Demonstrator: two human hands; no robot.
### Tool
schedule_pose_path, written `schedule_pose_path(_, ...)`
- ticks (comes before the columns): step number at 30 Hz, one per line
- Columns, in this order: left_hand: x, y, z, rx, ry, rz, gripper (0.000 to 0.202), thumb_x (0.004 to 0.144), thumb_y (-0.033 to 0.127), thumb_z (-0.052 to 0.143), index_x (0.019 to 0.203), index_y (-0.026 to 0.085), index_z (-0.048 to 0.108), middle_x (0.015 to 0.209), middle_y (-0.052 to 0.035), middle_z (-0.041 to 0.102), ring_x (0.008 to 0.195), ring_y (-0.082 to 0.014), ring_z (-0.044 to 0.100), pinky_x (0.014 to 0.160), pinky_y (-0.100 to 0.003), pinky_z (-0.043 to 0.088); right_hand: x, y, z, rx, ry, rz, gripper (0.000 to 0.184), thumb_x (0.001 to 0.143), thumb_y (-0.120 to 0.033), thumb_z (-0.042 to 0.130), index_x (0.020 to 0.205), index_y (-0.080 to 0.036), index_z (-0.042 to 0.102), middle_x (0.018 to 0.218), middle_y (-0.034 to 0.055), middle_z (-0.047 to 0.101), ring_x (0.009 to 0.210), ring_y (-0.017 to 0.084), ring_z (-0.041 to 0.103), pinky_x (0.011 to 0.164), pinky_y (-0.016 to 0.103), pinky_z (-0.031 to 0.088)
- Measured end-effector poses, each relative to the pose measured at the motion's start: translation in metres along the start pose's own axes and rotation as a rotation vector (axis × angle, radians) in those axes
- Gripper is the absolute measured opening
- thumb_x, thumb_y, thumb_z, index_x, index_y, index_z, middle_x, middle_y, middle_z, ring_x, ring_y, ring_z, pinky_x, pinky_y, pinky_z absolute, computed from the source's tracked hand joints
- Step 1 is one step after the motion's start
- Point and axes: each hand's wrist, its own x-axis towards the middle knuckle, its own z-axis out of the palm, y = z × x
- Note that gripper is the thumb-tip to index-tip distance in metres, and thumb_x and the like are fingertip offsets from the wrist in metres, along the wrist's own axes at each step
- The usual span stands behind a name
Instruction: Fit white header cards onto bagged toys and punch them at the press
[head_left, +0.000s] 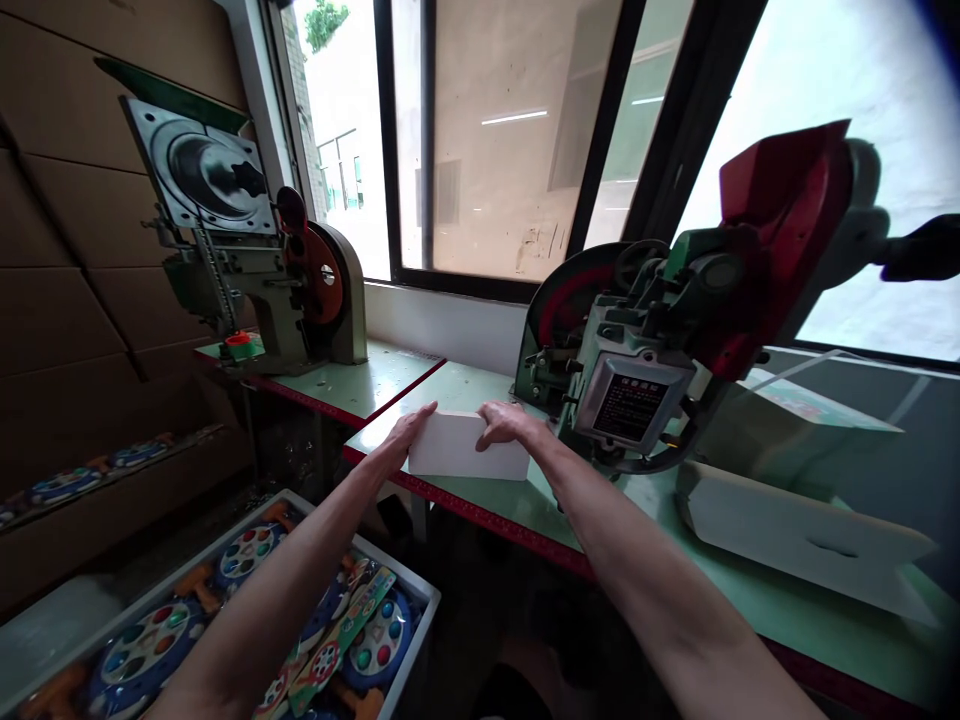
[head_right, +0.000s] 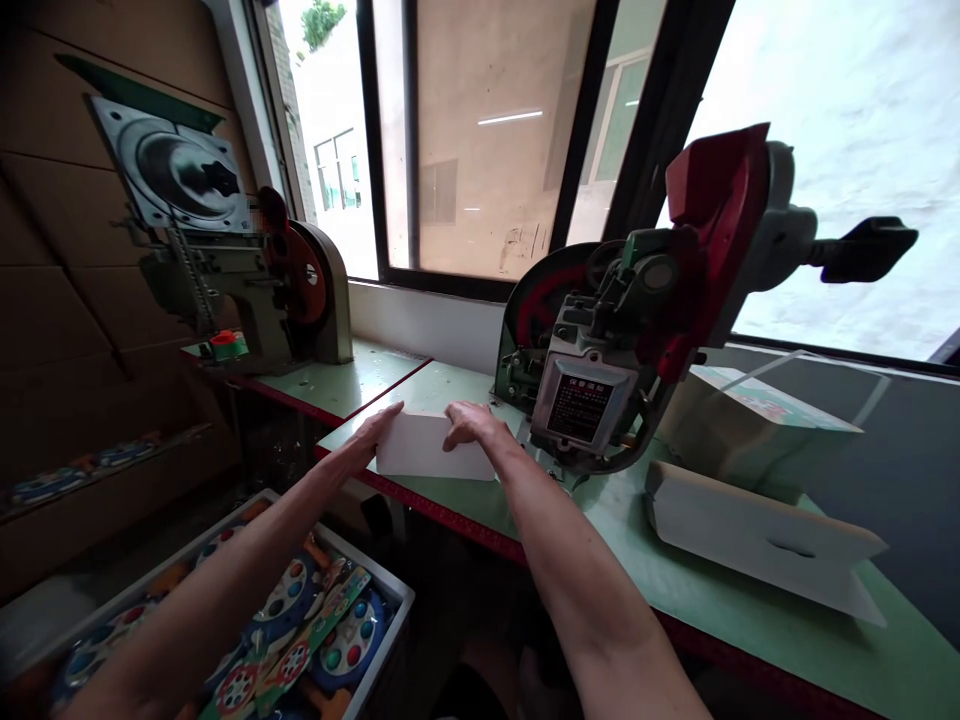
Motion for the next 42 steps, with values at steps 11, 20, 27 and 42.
schedule_pose_path(11,0.073,0.063,0.002,0.968,-0.437,0.100,0.054,0.053,0.049,0.087,0.099,0.022,0.080,0.087,-0.0074,0.079,0.080,-0.0277,0.071,0.070,-0.032,0.049,0.020,0.006,0.004,0.051,-0.054,0.046,0.048,0.069,-0.041,0.088,0.111,-0.024,0.073,0.109,0.0035,0.073,0.097,0.026,0.064,0.082,0.031,0.045)
schedule_pose_path(20,0.063,0.012,0.021,1.106,-0.187,0.261,0.044,0.080,0.054,0.072,0.110,0.022,0.076,0.087,-0.0112,0.078,0.082,-0.0315,0.072,0.074,-0.037,0.048,0.030,0.003,0.032,-0.076,0.057,0.027,0.033,0.082,-0.035,0.078,0.112,-0.023,0.074,0.104,0.0082,0.078,0.093,0.025,0.070,0.081,0.030,0.049)
schedule_pose_path(27,0.006,-0.032,0.046,1.101,-0.097,0.469,0.042,0.099,0.039,0.048,0.133,0.016,0.057,0.143,-0.0195,0.062,0.130,-0.0331,0.059,0.109,-0.045,0.043,-0.022,-0.011,0.098,0.016,0.215,-0.073,0.057,0.093,-0.031,0.057,0.148,-0.018,0.050,0.148,0.0144,0.059,0.134,0.027,0.055,0.118,0.044,0.035)
schedule_pose_path(42,0.045,-0.013,0.005,0.721,0.022,0.315,0.066,0.099,0.054,0.038,0.153,0.015,0.041,0.155,-0.0178,0.054,0.148,-0.0300,0.046,0.122,-0.047,0.036,0.030,-0.020,0.101,0.242,0.436,0.089,0.063,0.095,-0.009,0.035,0.157,-0.016,0.041,0.163,0.0148,0.040,0.152,0.034,0.029,0.122,0.056,0.018)
